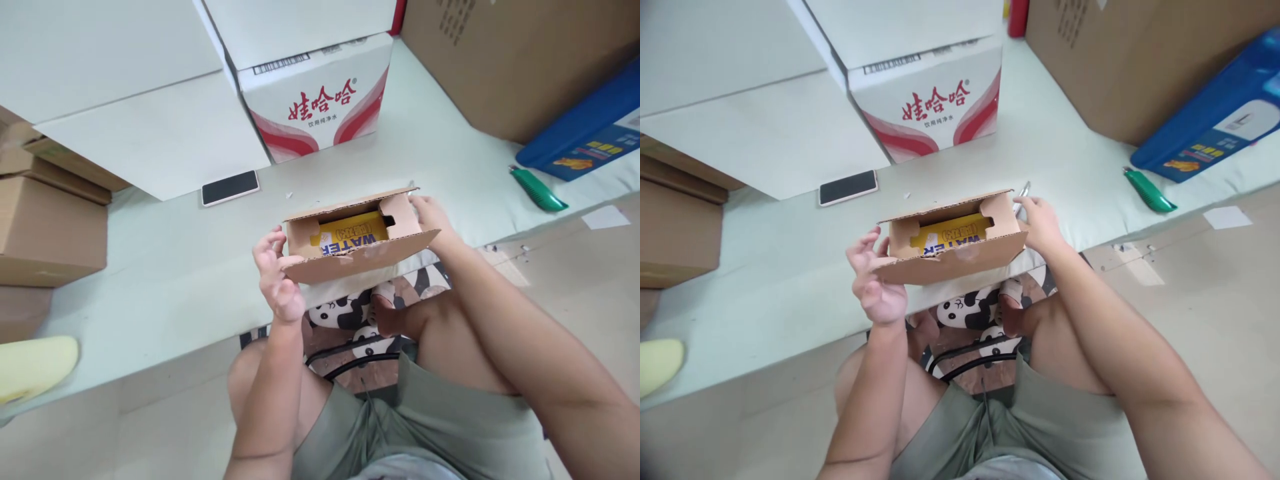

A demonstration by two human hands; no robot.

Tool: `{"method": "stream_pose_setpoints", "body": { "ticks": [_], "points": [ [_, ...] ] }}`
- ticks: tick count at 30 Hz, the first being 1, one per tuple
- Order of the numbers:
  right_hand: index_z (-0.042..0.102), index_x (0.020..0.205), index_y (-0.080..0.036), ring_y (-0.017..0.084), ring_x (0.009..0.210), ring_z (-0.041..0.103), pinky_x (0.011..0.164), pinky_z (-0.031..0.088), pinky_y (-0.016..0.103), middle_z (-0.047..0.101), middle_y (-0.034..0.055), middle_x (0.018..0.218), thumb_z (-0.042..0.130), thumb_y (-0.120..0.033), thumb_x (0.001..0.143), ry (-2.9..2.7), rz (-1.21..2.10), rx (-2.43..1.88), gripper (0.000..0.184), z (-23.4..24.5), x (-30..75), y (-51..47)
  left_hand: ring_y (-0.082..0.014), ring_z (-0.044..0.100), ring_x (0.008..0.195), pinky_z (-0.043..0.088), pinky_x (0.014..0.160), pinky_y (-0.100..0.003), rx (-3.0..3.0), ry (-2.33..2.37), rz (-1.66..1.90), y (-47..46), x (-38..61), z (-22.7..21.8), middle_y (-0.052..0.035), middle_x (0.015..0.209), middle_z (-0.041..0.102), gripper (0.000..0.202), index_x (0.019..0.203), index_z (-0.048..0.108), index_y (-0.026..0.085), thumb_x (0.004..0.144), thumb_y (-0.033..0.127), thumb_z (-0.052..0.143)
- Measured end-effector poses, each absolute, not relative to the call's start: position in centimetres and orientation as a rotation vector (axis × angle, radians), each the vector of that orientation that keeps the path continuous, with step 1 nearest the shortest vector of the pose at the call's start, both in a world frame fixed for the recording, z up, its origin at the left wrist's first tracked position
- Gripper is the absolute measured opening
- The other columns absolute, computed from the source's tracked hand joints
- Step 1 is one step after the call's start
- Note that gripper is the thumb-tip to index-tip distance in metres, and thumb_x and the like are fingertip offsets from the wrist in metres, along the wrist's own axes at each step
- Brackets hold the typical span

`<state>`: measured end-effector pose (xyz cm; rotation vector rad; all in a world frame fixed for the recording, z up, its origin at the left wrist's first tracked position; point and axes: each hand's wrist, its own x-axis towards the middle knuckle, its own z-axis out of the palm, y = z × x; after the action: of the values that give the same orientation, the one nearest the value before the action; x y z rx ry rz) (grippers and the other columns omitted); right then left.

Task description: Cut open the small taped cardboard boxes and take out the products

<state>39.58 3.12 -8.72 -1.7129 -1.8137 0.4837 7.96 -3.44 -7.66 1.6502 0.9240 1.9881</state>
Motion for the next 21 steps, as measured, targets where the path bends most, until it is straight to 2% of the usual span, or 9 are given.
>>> {"method": "stream_pose_setpoints", "body": {
  "ticks": [3, 5, 7, 9, 12, 14, 17, 19, 21],
  "points": [
    [0.068, 0.102, -0.024, 0.024, 0.095, 0.064, 0.09, 0.056, 0.046, 0.068, 0.0082, 0.104, 0.051, -0.028, 0.086, -1.662, 0.444, -1.531, 0.024, -6.4, 38.2, 1.0, -0.0318, 0.049, 0.142, 0.043, 0.123, -0.048, 1.575, 0.984, 1.857, -3.5, 7.9, -7.3, -0.0031, 0.14, 0.053, 0.057, 0.085, 0.078, 0.029, 0.098, 0.066, 0.037],
    [0.07, 0.093, -0.025, 0.022, 0.093, 0.063, 0.09, 0.055, 0.044, 0.065, 0.0065, 0.098, 0.049, -0.031, 0.094, -1.643, 0.43, -1.309, 0.022, -4.9, 37.1, -0.9, -0.0342, 0.044, 0.146, 0.04, 0.127, -0.051, 1.502, 1.053, 1.699, -3.4, 7.6, -6.8, -0.004, 0.146, 0.05, 0.071, 0.085, 0.08, 0.028, 0.099, 0.07, 0.025],
    [0.076, 0.094, -0.027, 0.024, 0.103, 0.062, 0.096, 0.053, 0.048, 0.063, 0.0077, 0.105, 0.048, -0.04, 0.1, -1.713, 0.418, -1.107, 0.031, -4.0, 36.3, -2.4, -0.0354, 0.038, 0.151, 0.036, 0.13, -0.052, 1.454, 1.098, 1.554, -3.4, 6.8, -6.2, -0.0036, 0.152, 0.047, 0.078, 0.09, 0.083, 0.028, 0.098, 0.073, 0.02],
    [0.081, 0.102, -0.031, 0.029, 0.118, 0.058, 0.107, 0.047, 0.055, 0.06, 0.0085, 0.118, 0.041, -0.05, 0.103, -1.859, 0.426, -1.002, 0.043, -3.8, 35.7, -3.4, -0.0358, 0.034, 0.153, 0.033, 0.132, -0.053, 1.466, 1.106, 1.427, -3.4, 5.9, -5.6, -0.001, 0.16, 0.041, 0.082, 0.096, 0.084, 0.029, 0.096, 0.078, 0.018],
    [0.082, 0.101, -0.03, 0.032, 0.126, 0.052, 0.114, 0.04, 0.06, 0.055, 0.0092, 0.127, 0.032, -0.058, 0.104, -1.991, 0.447, -0.982, 0.057, -4.2, 35.3, -3.9, -0.0374, 0.031, 0.154, 0.034, 0.131, -0.056, 1.533, 1.108, 1.305, -3.5, 4.8, -5.0, 0.0011, 0.166, 0.035, 0.088, 0.094, 0.084, 0.029, 0.093, 0.085, 0.015],
    [0.078, 0.089, -0.025, 0.031, 0.119, 0.055, 0.108, 0.045, 0.058, 0.052, 0.0111, 0.122, 0.028, -0.064, 0.103, -1.879, 0.408, -1.018, 0.064, -4.5, 35.1, -3.8, -0.0389, 0.033, 0.152, 0.036, 0.129, -0.059, 1.551, 1.142, 1.339, -3.6, 4.8, -4.8, -0.0016, 0.163, 0.039, 0.087, 0.085, 0.082, 0.027, 0.091, 0.086, 0.018],
    [0.059, 0.073, -0.022, 0.027, 0.104, 0.057, 0.095, 0.051, 0.054, 0.048, 0.0113, 0.109, 0.022, -0.064, 0.103, -1.528, 0.285, -1.071, 0.063, -4.6, 35.2, -3.3, -0.0384, 0.042, 0.144, 0.038, 0.126, -0.06, 1.531, 1.186, 1.514, -3.4, 5.2, -4.6, -0.0067, 0.149, 0.048, 0.078, 0.074, 0.073, 0.025, 0.089, 0.085, 0.027],
    [0.053, 0.074, -0.022, 0.026, 0.104, 0.057, 0.096, 0.05, 0.053, 0.048, 0.0096, 0.102, 0.027, -0.057, 0.104, -1.383, 0.25, -1.05, 0.053, -4.5, 35.3, -3.2, -0.0361, 0.048, 0.138, 0.044, 0.122, -0.056, 1.483, 1.176, 1.693, -3.1, 5.3, -4.7, -0.0076, 0.139, 0.051, 0.065, 0.07, 0.066, 0.024, 0.087, 0.081, 0.041],
    [0.06, 0.081, -0.024, 0.026, 0.108, 0.056, 0.099, 0.049, 0.053, 0.049, 0.0086, 0.103, 0.033, -0.055, 0.104, -1.412, 0.259, -0.987, 0.047, -4.3, 35.1, -3.2, -0.0331, 0.052, 0.132, 0.051, 0.113, -0.051, 1.392, 1.158, 1.881, -2.8, 5.1, -4.8, -0.0073, 0.129, 0.051, 0.052, 0.067, 0.06, 0.022, 0.084, 0.071, 0.055]
  ]
}}
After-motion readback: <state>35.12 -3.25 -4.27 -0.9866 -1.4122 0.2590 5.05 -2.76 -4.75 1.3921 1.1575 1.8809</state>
